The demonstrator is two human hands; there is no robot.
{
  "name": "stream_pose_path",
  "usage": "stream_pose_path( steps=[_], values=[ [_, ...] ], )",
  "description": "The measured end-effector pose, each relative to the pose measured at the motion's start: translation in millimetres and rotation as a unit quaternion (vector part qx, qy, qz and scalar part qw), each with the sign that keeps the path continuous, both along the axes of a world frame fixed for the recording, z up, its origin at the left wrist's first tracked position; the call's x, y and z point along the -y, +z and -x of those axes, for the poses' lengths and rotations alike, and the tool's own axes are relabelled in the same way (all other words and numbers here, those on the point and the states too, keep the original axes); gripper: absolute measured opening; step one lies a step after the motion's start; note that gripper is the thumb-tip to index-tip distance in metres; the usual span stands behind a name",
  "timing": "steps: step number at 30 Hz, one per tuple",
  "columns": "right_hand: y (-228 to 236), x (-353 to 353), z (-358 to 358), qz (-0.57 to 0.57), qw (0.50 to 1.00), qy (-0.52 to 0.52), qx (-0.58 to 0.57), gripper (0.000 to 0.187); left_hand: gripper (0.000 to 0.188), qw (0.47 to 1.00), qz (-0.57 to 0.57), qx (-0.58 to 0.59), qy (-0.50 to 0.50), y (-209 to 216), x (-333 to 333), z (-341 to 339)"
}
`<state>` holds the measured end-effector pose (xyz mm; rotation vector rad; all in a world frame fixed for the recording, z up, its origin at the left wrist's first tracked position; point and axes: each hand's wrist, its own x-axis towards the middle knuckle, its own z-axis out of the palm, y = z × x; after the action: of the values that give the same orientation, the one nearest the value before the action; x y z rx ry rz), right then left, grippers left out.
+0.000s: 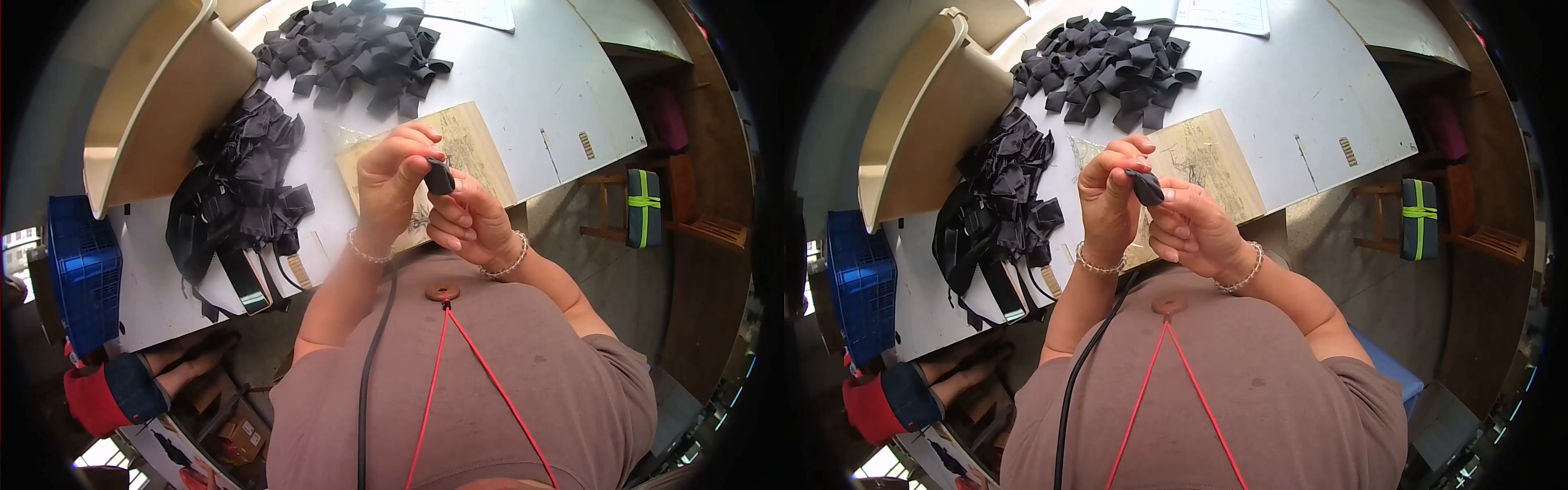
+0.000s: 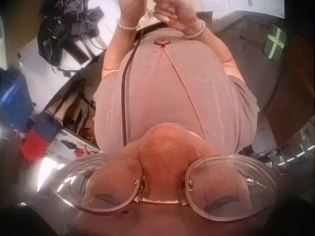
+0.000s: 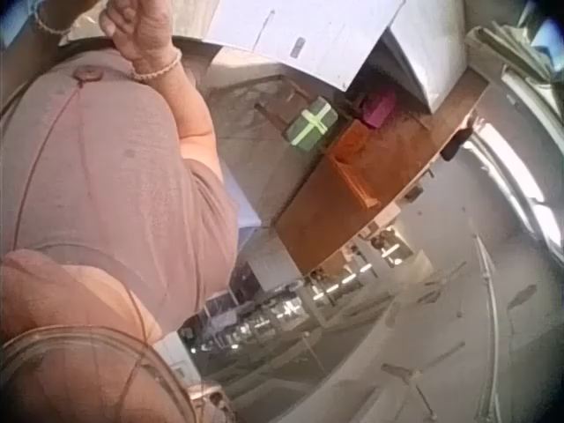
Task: The recorder is inspecting and sorting small black elastic or fabric pieces on a workbench.
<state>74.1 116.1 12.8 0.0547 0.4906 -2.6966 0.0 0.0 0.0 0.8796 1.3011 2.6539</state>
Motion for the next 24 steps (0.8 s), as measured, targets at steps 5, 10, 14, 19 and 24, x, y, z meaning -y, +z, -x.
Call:
stream_pose_path(
  steps=[5,10,14,19,24],
  values=[
    [0.1,-2.0,0.6,-0.016,1.000,-0.004,0.001,0.019,0.025,0.993,0.076,-0.083,-0.039,6.2,5.7,12.5],
    [4.3,1.6,-0.7,-0.009,1.000,-0.022,0.006,0.019,0.026,0.998,0.028,-0.009,-0.055,5.4,1.7,6.3],
    [10.7,4.9,-2.2,-0.001,1.000,-0.018,0.003,0.019,0.025,0.992,-0.057,0.086,-0.079,-1.8,-2.9,-3.1],
    [13.3,7.8,-1.9,-0.006,1.000,-0.020,0.004,0.017,0.022,0.987,-0.074,0.105,-0.096,-2.1,-1.4,-4.8],
    [25.3,10.5,2.1,-0.039,0.998,-0.020,0.034,0.014,0.021,0.973,-0.108,0.177,-0.101,-7.3,5.8,-8.0]
  ],
)
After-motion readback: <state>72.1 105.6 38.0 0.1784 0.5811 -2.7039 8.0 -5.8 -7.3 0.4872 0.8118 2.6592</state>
